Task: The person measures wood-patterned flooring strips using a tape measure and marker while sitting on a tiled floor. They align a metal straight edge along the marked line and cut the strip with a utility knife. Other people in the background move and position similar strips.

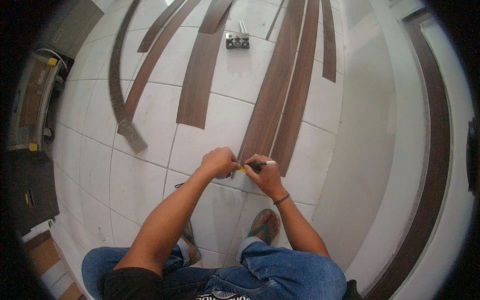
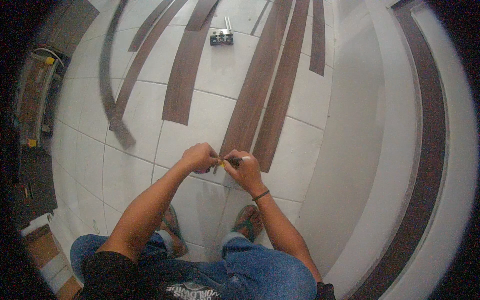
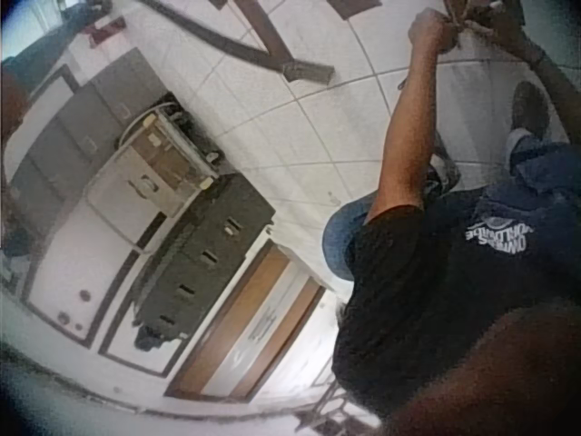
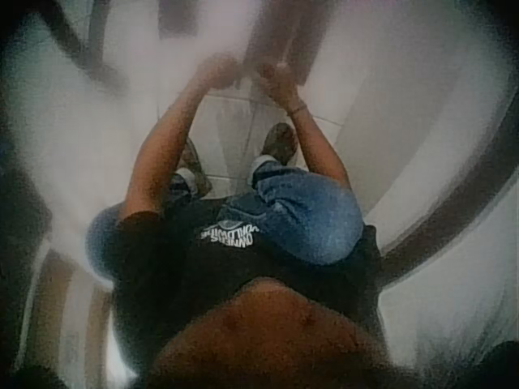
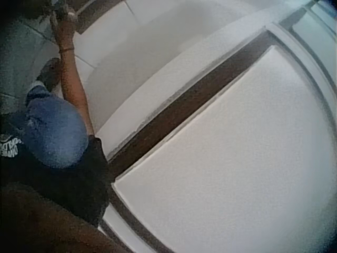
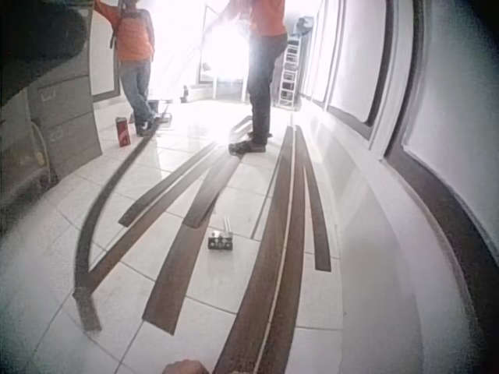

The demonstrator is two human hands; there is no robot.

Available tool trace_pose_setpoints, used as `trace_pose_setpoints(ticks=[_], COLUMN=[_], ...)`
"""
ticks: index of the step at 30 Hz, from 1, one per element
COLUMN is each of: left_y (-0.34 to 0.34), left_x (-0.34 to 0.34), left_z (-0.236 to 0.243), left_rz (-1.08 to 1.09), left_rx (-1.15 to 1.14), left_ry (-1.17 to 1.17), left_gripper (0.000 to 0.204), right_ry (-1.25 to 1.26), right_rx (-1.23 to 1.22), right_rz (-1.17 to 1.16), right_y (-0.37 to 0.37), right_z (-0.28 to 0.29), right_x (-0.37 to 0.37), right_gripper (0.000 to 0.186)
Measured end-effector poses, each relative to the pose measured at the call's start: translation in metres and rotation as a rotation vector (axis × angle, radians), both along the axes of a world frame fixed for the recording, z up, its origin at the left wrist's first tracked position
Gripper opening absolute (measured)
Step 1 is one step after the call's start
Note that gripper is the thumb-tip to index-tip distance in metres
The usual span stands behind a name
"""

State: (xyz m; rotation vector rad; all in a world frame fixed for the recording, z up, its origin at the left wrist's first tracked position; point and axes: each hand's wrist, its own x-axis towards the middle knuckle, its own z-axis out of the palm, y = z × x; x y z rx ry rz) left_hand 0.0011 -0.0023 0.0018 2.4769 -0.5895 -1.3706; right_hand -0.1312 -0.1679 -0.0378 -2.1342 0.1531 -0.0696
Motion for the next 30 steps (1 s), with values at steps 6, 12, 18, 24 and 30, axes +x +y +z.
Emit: trace_pose_setpoints(ticks=[6,12,18,24,30], left_y=[0.002,0.006,0.005,-0.001,0.01], left_x=[0.001,0.0,-0.002,0.003,-0.002], left_z=[0.0,-0.012,-0.018,-0.011,-0.021], left_rz=[0.008,-0.025,-0.004,0.009,0.028], left_rx=[-0.009,-0.042,-0.038,-0.05,-0.04], left_ry=[0.007,-0.078,-0.02,0.029,0.032], left_gripper=[0.028,0.029,0.024,0.029,0.032], right_ry=[0.005,0.029,-0.114,-0.18,-0.108], right_rx=[0.038,0.158,0.598,0.301,0.138], right_rz=[-0.044,-0.074,-0.422,-0.567,-0.531], right_y=[0.002,0.005,-0.005,-0.023,-0.01], right_z=[0.002,0.002,0.002,0.016,0.009], right_x=[0.001,-0.001,-0.006,-0.022,-0.036], right_gripper=[0.016,0.016,0.017,0.02,0.018])
